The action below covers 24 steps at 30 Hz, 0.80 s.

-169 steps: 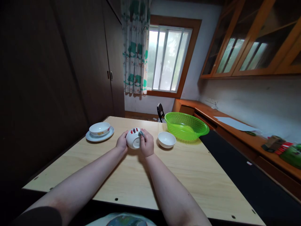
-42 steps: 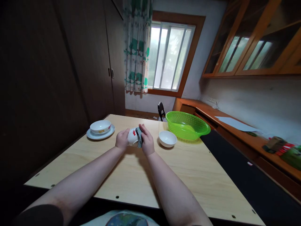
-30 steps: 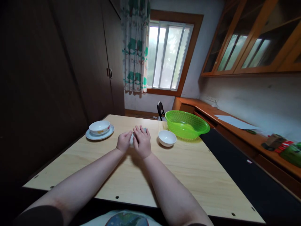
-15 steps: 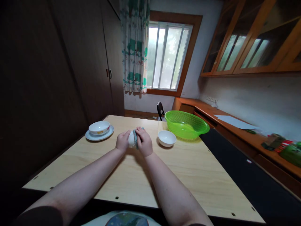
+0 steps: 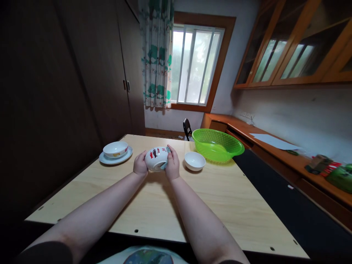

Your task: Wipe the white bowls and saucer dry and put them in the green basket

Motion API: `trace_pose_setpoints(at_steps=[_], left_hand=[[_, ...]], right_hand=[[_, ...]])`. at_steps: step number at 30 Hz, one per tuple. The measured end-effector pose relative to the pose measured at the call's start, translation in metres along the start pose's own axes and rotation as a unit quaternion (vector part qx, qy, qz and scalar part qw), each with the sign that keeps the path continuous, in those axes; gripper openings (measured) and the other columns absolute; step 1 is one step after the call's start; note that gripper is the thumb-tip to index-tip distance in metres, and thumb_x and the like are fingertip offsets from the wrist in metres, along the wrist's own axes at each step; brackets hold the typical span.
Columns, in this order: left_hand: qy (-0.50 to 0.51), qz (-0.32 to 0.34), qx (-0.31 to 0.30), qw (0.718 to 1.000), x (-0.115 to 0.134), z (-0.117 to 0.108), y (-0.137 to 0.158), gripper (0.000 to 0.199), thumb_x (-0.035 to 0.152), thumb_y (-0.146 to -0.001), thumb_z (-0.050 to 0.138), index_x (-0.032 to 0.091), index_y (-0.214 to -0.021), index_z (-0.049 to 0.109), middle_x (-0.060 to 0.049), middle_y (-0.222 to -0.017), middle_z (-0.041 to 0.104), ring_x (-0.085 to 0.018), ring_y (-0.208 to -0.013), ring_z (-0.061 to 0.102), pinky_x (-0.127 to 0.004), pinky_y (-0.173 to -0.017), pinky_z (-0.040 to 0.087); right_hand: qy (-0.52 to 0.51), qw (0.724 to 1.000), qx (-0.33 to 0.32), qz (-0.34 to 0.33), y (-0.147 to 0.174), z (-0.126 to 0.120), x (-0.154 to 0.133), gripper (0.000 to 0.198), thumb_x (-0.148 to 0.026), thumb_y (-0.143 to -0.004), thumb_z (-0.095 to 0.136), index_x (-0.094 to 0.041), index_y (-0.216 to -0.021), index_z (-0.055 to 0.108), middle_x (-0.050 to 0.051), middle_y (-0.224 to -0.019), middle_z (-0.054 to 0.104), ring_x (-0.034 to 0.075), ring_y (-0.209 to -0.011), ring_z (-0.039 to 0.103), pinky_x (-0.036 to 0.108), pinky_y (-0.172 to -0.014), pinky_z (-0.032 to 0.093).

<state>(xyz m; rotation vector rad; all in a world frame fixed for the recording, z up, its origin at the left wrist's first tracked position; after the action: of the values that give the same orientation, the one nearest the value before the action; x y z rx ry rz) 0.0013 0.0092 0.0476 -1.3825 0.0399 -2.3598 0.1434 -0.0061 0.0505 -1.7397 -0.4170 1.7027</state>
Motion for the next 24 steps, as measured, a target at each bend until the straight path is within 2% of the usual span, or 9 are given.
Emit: trace_pose_setpoints(at_steps=[2,4,7,10,14,18,21,24], left_hand=[[-0.035,0.011,-0.022,0.999,0.001,-0.001,-0.001,0.033,0.044,-0.071,0.057,0.017,-0.052,0.055,0.000,-0.050,0.053,-0.012,-0.048,0.046,-0.024,-0.049,0.038],[-0.093,0.031,-0.063,0.993,0.003,-0.002,-0.001,0.037,0.046,-0.074,0.055,0.017,-0.051,0.054,0.000,-0.048,0.051,-0.012,-0.047,0.043,-0.024,-0.047,0.036],[-0.161,0.064,-0.102,0.979,0.003,-0.003,0.000,0.039,0.046,-0.076,0.053,0.017,-0.050,0.052,0.001,-0.047,0.047,-0.011,-0.046,0.041,-0.024,-0.046,0.033],[-0.149,0.057,-0.109,0.981,0.002,-0.003,0.001,0.038,0.045,-0.076,0.054,0.017,-0.051,0.052,0.001,-0.048,0.048,-0.011,-0.047,0.041,-0.024,-0.047,0.034],[-0.046,0.032,-0.077,0.995,-0.002,-0.002,-0.002,0.032,0.039,-0.073,0.058,0.018,-0.050,0.053,0.001,-0.048,0.051,-0.011,-0.047,0.043,-0.025,-0.050,0.037],[0.051,-0.006,-0.022,0.998,-0.009,-0.002,-0.006,0.027,0.038,-0.067,0.062,0.016,-0.053,0.055,0.002,-0.051,0.054,-0.011,-0.052,0.049,-0.024,-0.055,0.041],[0.072,-0.038,-0.018,0.996,-0.013,-0.001,-0.007,0.028,0.042,-0.064,0.062,0.016,-0.055,0.056,0.002,-0.053,0.057,-0.013,-0.055,0.053,-0.025,-0.057,0.043],[0.041,-0.036,-0.016,0.998,-0.010,-0.003,-0.008,0.031,0.043,-0.065,0.062,0.016,-0.053,0.054,0.003,-0.050,0.054,-0.011,-0.051,0.050,-0.025,-0.056,0.042]], right_hand=[[0.028,1.000,0.003,-0.009,0.003,0.001,-0.003,0.044,-0.039,-0.093,0.035,-0.017,-0.128,0.048,0.012,-0.128,0.054,0.022,-0.116,0.051,0.042,-0.101,0.040],[0.093,0.993,-0.019,-0.066,0.007,0.003,-0.012,0.045,-0.039,-0.093,0.035,-0.018,-0.131,0.046,0.012,-0.133,0.050,0.023,-0.123,0.046,0.044,-0.105,0.034],[0.184,0.967,-0.083,-0.157,0.011,0.007,-0.026,0.044,-0.038,-0.093,0.034,-0.023,-0.133,0.045,0.008,-0.139,0.045,0.024,-0.131,0.036,0.049,-0.110,0.026],[0.191,0.960,-0.102,-0.176,0.009,0.006,-0.030,0.044,-0.038,-0.094,0.029,-0.024,-0.132,0.048,0.006,-0.137,0.047,0.024,-0.132,0.036,0.051,-0.109,0.026],[0.090,0.986,-0.057,-0.125,0.002,0.001,-0.020,0.045,-0.040,-0.094,0.028,-0.020,-0.126,0.053,0.009,-0.133,0.052,0.023,-0.126,0.043,0.046,-0.106,0.033],[-0.006,1.000,0.015,-0.010,0.000,-0.001,-0.006,0.045,-0.041,-0.093,0.030,-0.015,-0.122,0.053,0.012,-0.125,0.056,0.021,-0.113,0.053,0.039,-0.097,0.042],[-0.006,0.998,0.037,0.048,0.000,-0.001,-0.001,0.045,-0.043,-0.093,0.027,-0.015,-0.114,0.055,0.012,-0.116,0.060,0.020,-0.105,0.056,0.034,-0.088,0.045],[0.012,0.996,0.051,0.075,0.000,-0.003,0.001,0.042,-0.046,-0.092,0.026,-0.017,-0.096,0.056,0.009,-0.094,0.063,0.019,-0.089,0.058,0.031,-0.077,0.046]])
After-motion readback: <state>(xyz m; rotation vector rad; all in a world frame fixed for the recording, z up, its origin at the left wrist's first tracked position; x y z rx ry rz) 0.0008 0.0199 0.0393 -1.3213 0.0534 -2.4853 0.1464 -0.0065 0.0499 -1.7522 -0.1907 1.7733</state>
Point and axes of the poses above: each hand's wrist, its own y-axis away from the middle knuckle, its own z-axis out of the palm, x = y × z, the point moved 3 cm from there along -y, towards the middle knuckle
